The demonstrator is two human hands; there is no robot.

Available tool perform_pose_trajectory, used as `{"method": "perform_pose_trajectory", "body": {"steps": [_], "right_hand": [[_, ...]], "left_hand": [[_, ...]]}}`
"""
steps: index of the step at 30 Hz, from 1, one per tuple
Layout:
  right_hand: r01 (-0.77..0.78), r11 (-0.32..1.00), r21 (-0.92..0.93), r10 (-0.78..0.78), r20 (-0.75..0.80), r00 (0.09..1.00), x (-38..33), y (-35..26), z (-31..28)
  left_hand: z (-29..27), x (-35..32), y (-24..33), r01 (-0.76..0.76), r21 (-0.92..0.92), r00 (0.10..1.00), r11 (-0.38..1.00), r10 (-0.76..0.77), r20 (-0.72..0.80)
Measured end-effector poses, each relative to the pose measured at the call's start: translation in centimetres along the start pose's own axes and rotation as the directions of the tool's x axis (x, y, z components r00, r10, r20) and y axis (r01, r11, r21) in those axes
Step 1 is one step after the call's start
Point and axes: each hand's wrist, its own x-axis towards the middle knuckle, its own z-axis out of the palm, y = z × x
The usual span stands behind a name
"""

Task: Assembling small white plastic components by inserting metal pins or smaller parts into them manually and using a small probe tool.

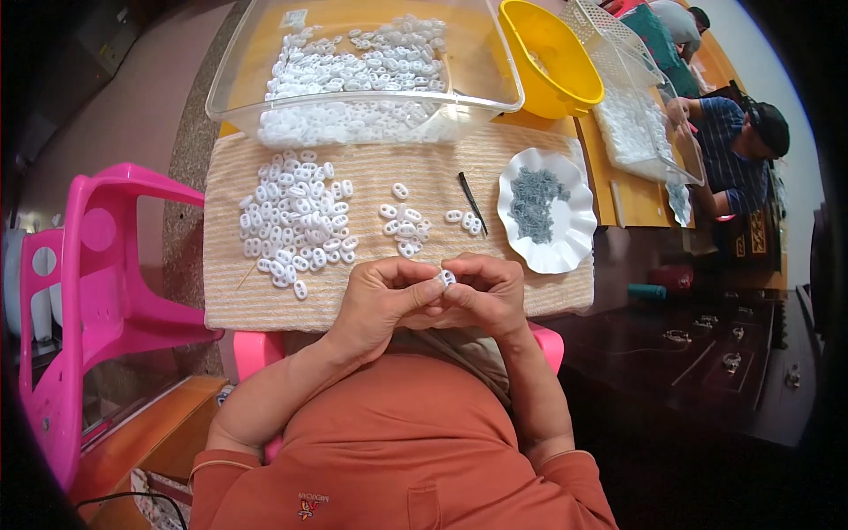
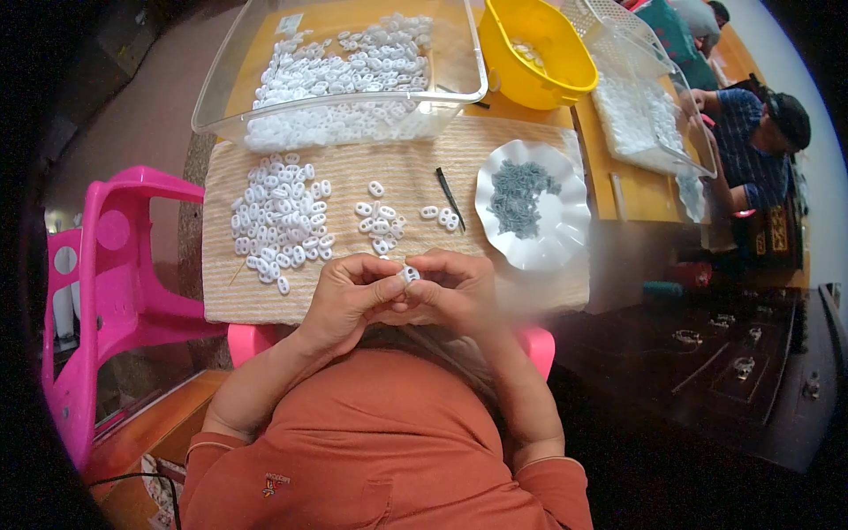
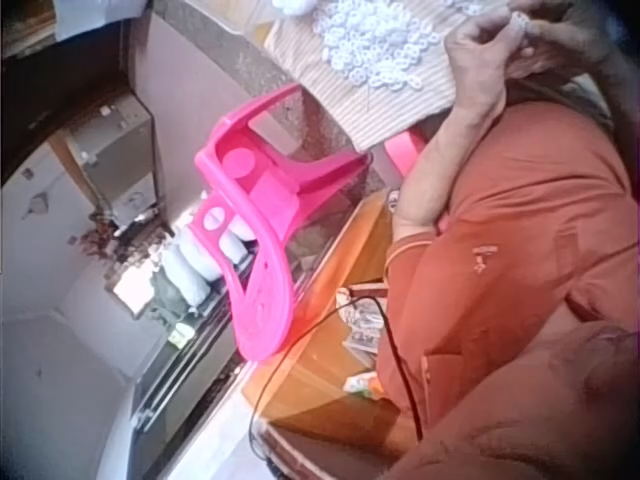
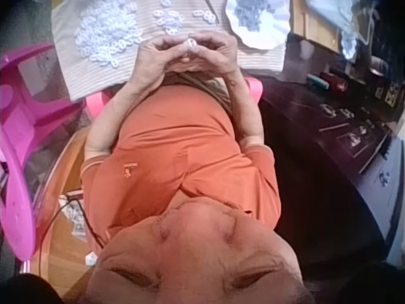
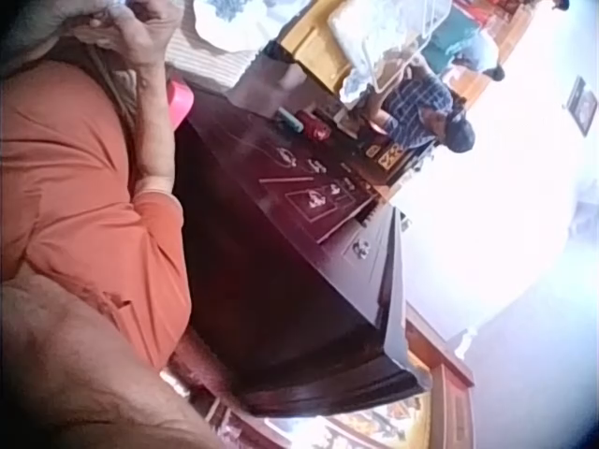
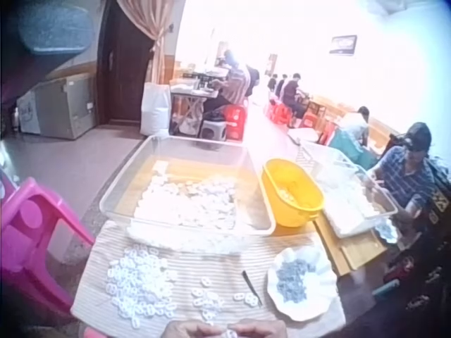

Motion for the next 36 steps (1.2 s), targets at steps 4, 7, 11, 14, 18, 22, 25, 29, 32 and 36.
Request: {"method": "perform_pose_trajectory", "body": {"steps": [4,7,11,14,18,22,25,29,32,36], "right_hand": [[-0.008,1.0,0.017,0.008,0.011,1.0,-0.1,-0.1,0.0],[-0.019,0.998,0.068,0.016,0.043,0.999,-0.2,-0.2,-0.1],[0.005,0.996,0.091,-0.011,0.074,0.997,-0.1,-0.4,-0.1],[-0.11,0.991,0.08,0.103,0.081,0.991,0.0,-0.8,0.0],[-0.048,0.995,0.083,0.041,0.084,0.996,0.0,-0.8,0.2],[0.085,0.994,-0.063,-0.079,0.098,0.992,0.1,-0.7,-0.1],[0.132,0.983,-0.127,-0.118,0.112,0.987,0.1,-1.0,0.1],[0.092,0.995,-0.038,-0.089,0.086,0.992,0.0,-1.5,1.0],[0.109,0.991,-0.08,-0.105,0.057,0.993,-0.1,-1.7,1.3],[0.118,0.988,-0.096,-0.113,0.055,0.992,0.0,-1.7,1.3]], "left_hand": [[-0.1,0.1,-0.1,0.018,-0.019,1.0,1.0,-0.017,0.022],[0.1,0.1,0.1,0.034,-0.01,0.999,0.999,-0.034,0.021],[0.1,0.2,0.3,0.056,-0.006,0.997,0.998,-0.056,0.06],[0.3,0.2,0.7,0.063,-0.045,0.994,0.997,-0.058,0.097],[0.6,0.2,1.0,0.097,-0.061,0.99,0.993,-0.09,0.11],[0.3,0.1,0.8,0.124,-0.106,0.983,0.987,-0.107,0.148],[0.4,0.0,0.8,0.12,-0.119,0.981,0.986,-0.099,0.166],[-0.1,0.0,0.3,0.096,-0.149,0.972,0.984,-0.061,0.226],[-0.3,0.1,0.3,0.104,-0.151,0.966,0.983,-0.064,0.249],[0.0,-0.1,0.4,0.077,-0.162,0.966,0.984,-0.033,0.255]]}}
